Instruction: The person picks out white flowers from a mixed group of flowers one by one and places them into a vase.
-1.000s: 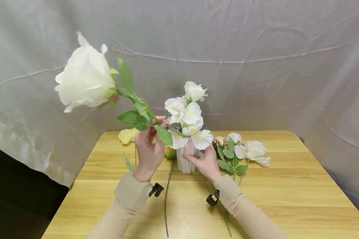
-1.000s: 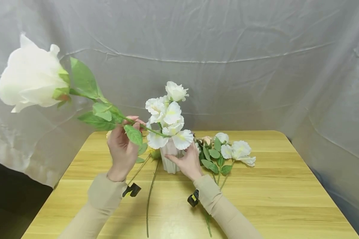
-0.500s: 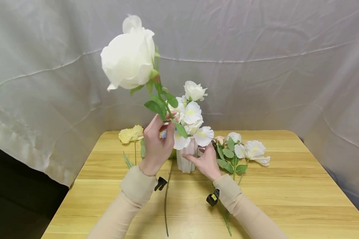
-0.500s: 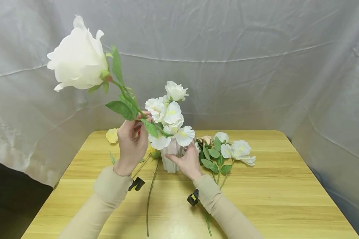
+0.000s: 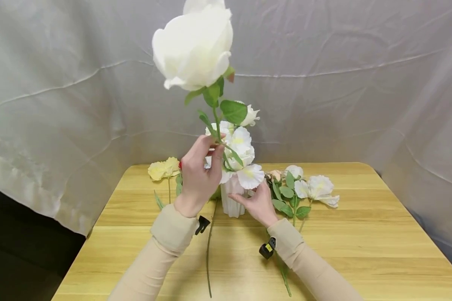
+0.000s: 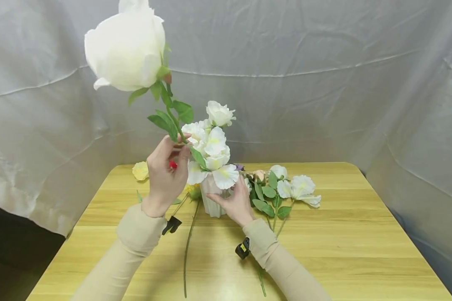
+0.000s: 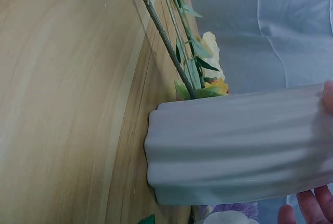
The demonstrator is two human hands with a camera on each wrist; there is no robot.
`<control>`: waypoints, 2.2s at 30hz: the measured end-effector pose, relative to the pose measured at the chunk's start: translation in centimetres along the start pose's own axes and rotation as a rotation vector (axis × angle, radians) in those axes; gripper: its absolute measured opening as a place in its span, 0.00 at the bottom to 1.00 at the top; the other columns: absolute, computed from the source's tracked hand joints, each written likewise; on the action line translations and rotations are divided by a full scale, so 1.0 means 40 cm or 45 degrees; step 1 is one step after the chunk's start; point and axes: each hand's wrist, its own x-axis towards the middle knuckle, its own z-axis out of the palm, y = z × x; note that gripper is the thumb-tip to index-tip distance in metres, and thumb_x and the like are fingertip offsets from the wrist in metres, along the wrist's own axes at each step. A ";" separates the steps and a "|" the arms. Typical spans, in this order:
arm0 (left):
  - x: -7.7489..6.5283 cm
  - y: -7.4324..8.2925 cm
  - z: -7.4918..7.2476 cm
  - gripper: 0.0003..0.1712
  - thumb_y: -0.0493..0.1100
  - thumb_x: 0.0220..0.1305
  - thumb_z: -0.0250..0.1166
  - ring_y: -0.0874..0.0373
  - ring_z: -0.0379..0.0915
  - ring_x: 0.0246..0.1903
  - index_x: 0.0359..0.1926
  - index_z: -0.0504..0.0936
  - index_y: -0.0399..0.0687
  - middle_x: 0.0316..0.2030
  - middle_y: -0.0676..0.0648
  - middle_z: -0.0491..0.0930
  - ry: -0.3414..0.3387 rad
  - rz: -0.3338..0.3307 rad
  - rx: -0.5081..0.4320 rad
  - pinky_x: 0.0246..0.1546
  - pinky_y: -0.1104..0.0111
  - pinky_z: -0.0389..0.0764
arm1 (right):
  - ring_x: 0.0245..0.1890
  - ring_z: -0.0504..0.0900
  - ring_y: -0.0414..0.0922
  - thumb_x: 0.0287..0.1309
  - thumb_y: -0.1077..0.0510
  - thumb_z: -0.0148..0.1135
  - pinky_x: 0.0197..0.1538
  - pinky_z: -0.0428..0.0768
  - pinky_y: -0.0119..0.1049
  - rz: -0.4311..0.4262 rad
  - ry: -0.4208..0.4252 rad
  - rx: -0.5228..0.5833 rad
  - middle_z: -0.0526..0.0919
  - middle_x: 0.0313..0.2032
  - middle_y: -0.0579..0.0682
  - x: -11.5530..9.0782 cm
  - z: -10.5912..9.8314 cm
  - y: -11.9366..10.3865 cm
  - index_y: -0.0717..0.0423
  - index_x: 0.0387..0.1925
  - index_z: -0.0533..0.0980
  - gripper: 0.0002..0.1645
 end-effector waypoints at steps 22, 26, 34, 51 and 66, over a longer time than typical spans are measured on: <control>0.022 -0.032 -0.029 0.06 0.27 0.67 0.56 0.41 0.82 0.34 0.41 0.77 0.26 0.40 0.31 0.83 0.215 -0.109 -0.109 0.39 0.75 0.86 | 0.52 0.82 0.55 0.38 0.66 0.83 0.57 0.83 0.44 0.006 0.027 -0.026 0.82 0.53 0.58 -0.003 -0.008 -0.096 0.61 0.59 0.72 0.44; 0.016 -0.041 -0.029 0.06 0.28 0.68 0.57 0.42 0.84 0.33 0.42 0.78 0.27 0.40 0.32 0.84 0.178 -0.171 -0.085 0.35 0.66 0.89 | 0.52 0.82 0.56 0.39 0.66 0.82 0.57 0.83 0.51 0.036 0.018 -0.010 0.82 0.53 0.60 -0.001 -0.005 -0.092 0.61 0.59 0.72 0.43; 0.007 -0.060 -0.032 0.07 0.29 0.69 0.57 0.42 0.84 0.35 0.43 0.78 0.27 0.41 0.32 0.84 0.188 -0.265 -0.103 0.36 0.68 0.89 | 0.52 0.82 0.55 0.40 0.66 0.82 0.57 0.84 0.49 0.062 0.018 -0.011 0.81 0.54 0.60 0.001 -0.001 -0.093 0.61 0.60 0.71 0.43; 0.019 -0.053 -0.080 0.09 0.28 0.68 0.56 0.66 0.81 0.36 0.45 0.78 0.24 0.40 0.29 0.82 0.350 -0.266 -0.176 0.37 0.77 0.85 | 0.56 0.81 0.53 0.38 0.62 0.84 0.59 0.83 0.51 0.095 0.014 0.033 0.80 0.57 0.56 0.007 0.017 0.001 0.54 0.64 0.68 0.50; -0.009 -0.090 -0.044 0.10 0.33 0.72 0.58 0.55 0.83 0.36 0.49 0.79 0.30 0.38 0.32 0.84 0.185 -0.439 -0.198 0.35 0.78 0.86 | 0.57 0.81 0.51 0.39 0.57 0.85 0.60 0.83 0.51 0.089 -0.002 0.015 0.80 0.57 0.52 0.007 0.014 0.009 0.54 0.63 0.68 0.49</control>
